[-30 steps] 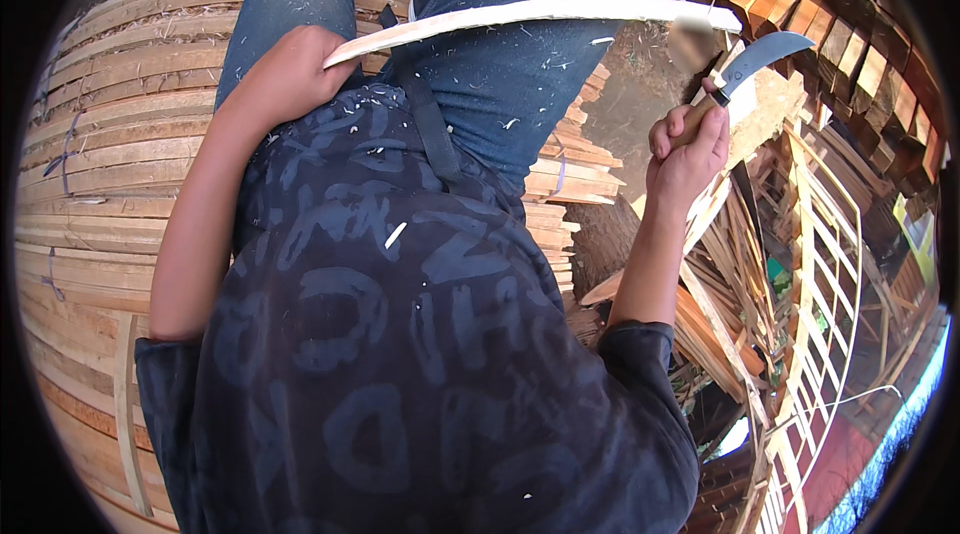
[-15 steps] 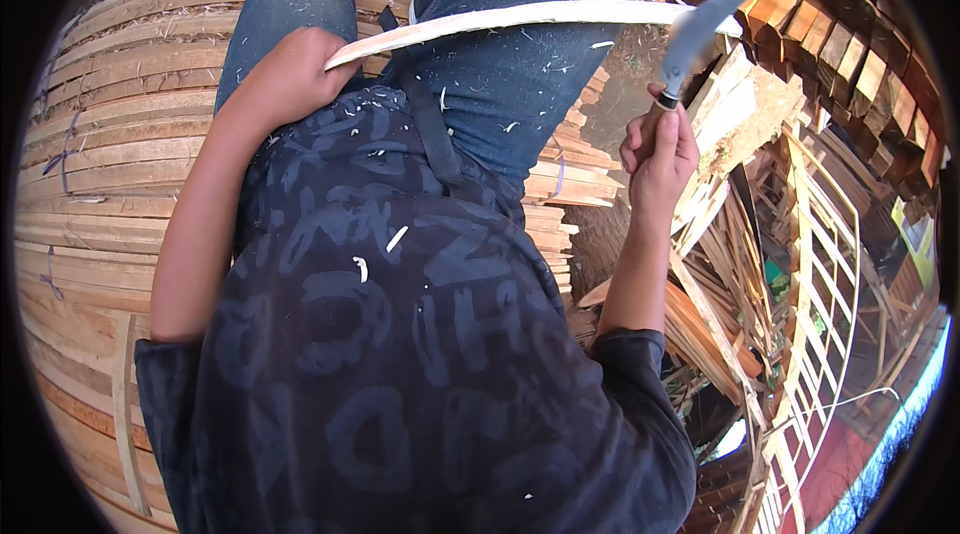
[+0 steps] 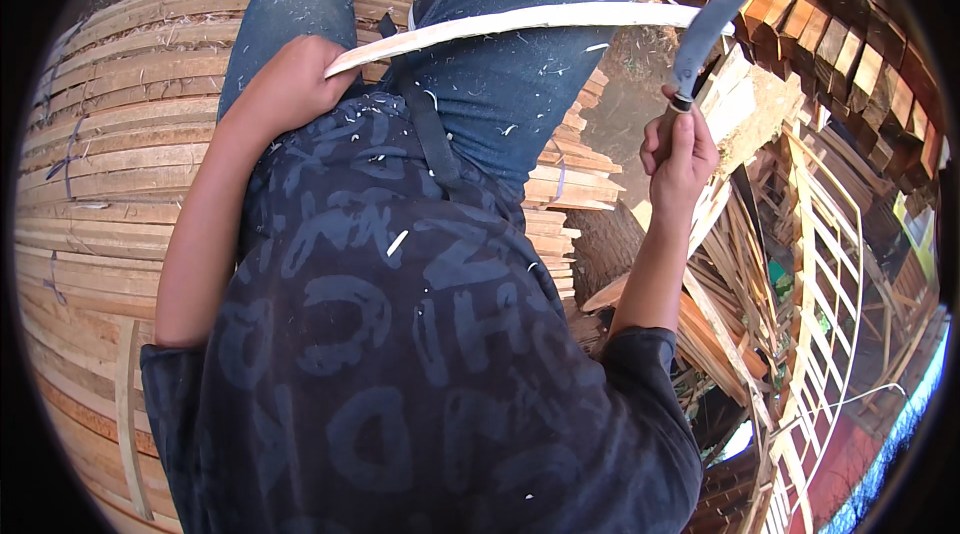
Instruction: The person sits on the ground and uses a curved knife to shave thin strips from a long piece of wood held across their lap. They repeatedly draw the knife along the wood to remove shavings, occasionally adjusting their grip and the wood's position.
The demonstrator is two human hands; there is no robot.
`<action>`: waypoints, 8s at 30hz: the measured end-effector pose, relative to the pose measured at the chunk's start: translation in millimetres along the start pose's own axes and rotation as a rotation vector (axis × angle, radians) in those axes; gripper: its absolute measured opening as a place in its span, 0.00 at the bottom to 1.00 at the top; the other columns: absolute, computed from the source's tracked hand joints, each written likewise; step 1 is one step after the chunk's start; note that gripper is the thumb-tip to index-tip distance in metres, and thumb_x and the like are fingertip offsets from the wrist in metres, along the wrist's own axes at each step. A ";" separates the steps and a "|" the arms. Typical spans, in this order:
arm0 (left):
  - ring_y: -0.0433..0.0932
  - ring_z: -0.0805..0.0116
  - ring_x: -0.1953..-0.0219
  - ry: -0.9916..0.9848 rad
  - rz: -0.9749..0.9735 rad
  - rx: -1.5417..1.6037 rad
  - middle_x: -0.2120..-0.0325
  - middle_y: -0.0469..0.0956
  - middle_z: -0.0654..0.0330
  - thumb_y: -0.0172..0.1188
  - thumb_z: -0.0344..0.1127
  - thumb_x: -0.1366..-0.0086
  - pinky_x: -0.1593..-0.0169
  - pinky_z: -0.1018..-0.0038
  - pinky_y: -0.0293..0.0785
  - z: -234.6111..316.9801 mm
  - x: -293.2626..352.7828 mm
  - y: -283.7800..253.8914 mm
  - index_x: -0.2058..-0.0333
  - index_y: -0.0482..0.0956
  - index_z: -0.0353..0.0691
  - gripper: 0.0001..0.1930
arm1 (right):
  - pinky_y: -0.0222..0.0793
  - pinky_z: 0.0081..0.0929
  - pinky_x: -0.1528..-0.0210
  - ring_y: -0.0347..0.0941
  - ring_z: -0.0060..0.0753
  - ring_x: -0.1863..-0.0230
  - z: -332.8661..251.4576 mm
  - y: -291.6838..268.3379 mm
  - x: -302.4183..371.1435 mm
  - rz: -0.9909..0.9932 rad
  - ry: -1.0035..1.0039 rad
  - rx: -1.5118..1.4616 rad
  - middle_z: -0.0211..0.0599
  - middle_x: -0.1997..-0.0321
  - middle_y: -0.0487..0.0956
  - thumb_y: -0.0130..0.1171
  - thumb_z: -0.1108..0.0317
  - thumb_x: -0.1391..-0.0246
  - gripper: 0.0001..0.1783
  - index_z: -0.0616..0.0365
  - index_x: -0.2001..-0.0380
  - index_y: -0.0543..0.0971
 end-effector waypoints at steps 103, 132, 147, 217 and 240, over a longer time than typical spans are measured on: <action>0.72 0.39 0.74 -0.011 0.054 -0.093 0.80 0.72 0.39 0.58 0.31 0.48 0.70 0.57 0.68 10.6 2.6 2.4 0.78 0.75 0.29 0.09 | 0.52 0.13 0.84 0.58 0.12 0.85 30.1 22.5 42.4 -0.175 0.158 0.158 0.25 0.83 0.66 0.46 0.65 0.35 0.17 0.65 0.49 0.73; 0.66 0.41 0.80 -0.075 -0.053 -0.076 0.82 0.69 0.38 0.57 0.37 0.42 0.72 0.61 0.66 7.8 -1.6 -1.6 0.77 0.75 0.27 0.15 | 0.52 0.12 0.86 0.59 0.12 0.85 12.7 4.3 33.8 0.257 0.005 -0.158 0.26 0.83 0.66 0.48 0.64 0.36 0.18 0.66 0.50 0.74; 0.63 0.70 0.83 -0.217 -0.183 0.031 0.89 0.66 0.55 0.59 0.47 0.40 0.75 0.68 0.62 1.8 -11.8 -6.0 0.81 0.73 0.29 0.23 | 0.54 0.13 0.87 0.57 0.15 0.86 10.5 -8.7 12.0 0.122 0.040 -0.248 0.26 0.82 0.62 0.46 0.61 0.34 0.18 0.65 0.51 0.73; 0.66 0.66 0.83 -0.134 -0.150 0.038 0.88 0.68 0.52 0.56 0.48 0.38 0.73 0.66 0.64 -5.5 -12.6 -4.7 0.78 0.75 0.26 0.25 | 0.51 0.12 0.86 0.57 0.13 0.87 10.3 20.3 18.0 -0.229 0.204 0.057 0.27 0.83 0.66 0.43 0.63 0.34 0.17 0.63 0.49 0.71; 0.71 0.65 0.77 -0.221 -0.239 0.041 0.83 0.73 0.49 0.59 0.49 0.40 0.68 0.68 0.67 -2.2 -15.5 -6.4 0.77 0.75 0.28 0.24 | 0.53 0.12 0.83 0.59 0.13 0.83 8.7 40.0 20.2 -0.475 0.159 0.434 0.25 0.82 0.66 0.47 0.67 0.35 0.18 0.64 0.46 0.71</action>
Point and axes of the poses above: each hand's wrist, its own x-axis away from the middle knuckle, its own y-axis out of the palm, z = x × y, the point moved 3 cm from there along -x, towards the middle knuckle
